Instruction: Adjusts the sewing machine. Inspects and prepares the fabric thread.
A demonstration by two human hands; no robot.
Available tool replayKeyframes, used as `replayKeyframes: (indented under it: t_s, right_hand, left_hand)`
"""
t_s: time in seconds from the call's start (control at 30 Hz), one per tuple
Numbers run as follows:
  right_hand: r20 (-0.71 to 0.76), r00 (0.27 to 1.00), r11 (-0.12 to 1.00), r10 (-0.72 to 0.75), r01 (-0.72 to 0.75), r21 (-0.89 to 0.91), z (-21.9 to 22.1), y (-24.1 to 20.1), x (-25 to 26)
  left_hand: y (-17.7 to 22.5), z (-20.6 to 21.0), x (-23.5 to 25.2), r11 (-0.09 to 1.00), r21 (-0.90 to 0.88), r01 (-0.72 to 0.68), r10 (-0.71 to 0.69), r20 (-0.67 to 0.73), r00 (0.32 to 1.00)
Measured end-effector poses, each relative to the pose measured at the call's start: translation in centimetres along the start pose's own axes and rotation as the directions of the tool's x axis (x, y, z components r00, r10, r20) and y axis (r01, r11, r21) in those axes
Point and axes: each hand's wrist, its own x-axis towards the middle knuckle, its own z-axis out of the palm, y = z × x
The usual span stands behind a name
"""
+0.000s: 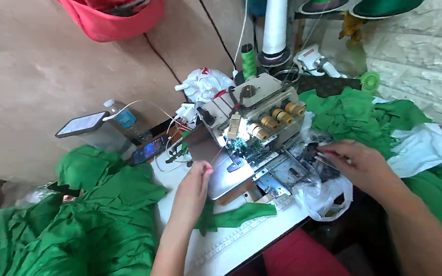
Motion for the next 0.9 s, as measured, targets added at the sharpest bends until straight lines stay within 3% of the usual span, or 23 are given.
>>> replayKeyframes:
  t_s: [0.13, 0.27, 0.37, 0.47, 0.63, 0.77, 0.9]
  right_hand:
    - [0.039, 0.998, 0.995, 0.043, -0.039, -0.097, -1.4, 1.4, 0.9]
    - [0.245, 0.967, 0.989, 0.075, -0.041, -0.141, -1.3, 1.4, 1.5]
    - [0.354, 0.917, 0.965, 0.184, -0.101, -0.240, -0.2, 1.3, 1.9]
    - [0.356, 0.905, 0.945, 0.232, -0.123, -0.304, 1.1, 1.1, 1.8]
    - [0.250, 0.952, 0.933, 0.178, -0.083, -0.350, 1.7, 1.2, 1.2]
    - [0.221, 0.967, 0.950, 0.122, -0.050, -0.308, 2.1, 2.0, 0.6]
    - [0.226, 0.972, 0.974, 0.066, -0.013, -0.228, 2.6, 3.4, 0.2]
  left_hand:
    - [-0.6, -1.4, -2.5, 0.999, 0.034, 0.021, -0.023, 0.085, 0.996]
    - [-2.3, -2.7, -4.7, 0.998, 0.046, -0.042, 0.043, -0.016, 0.999]
    - [-2.9, -3.5, -6.3, 1.000, -0.014, 0.015, -0.016, -0.077, 0.997]
    - [-2.5, -4.6, -8.1, 0.992, -0.077, 0.101, -0.107, -0.069, 0.992]
    - [-2.5, -6.1, -12.0, 0.968, -0.138, 0.211, -0.223, -0.076, 0.972]
    - [-2.1, -6.0, -14.7, 0.912, -0.300, 0.280, -0.325, -0.110, 0.939]
    - [-1.3, -4.1, -15.0, 0.867, -0.422, 0.264, -0.371, -0.193, 0.908]
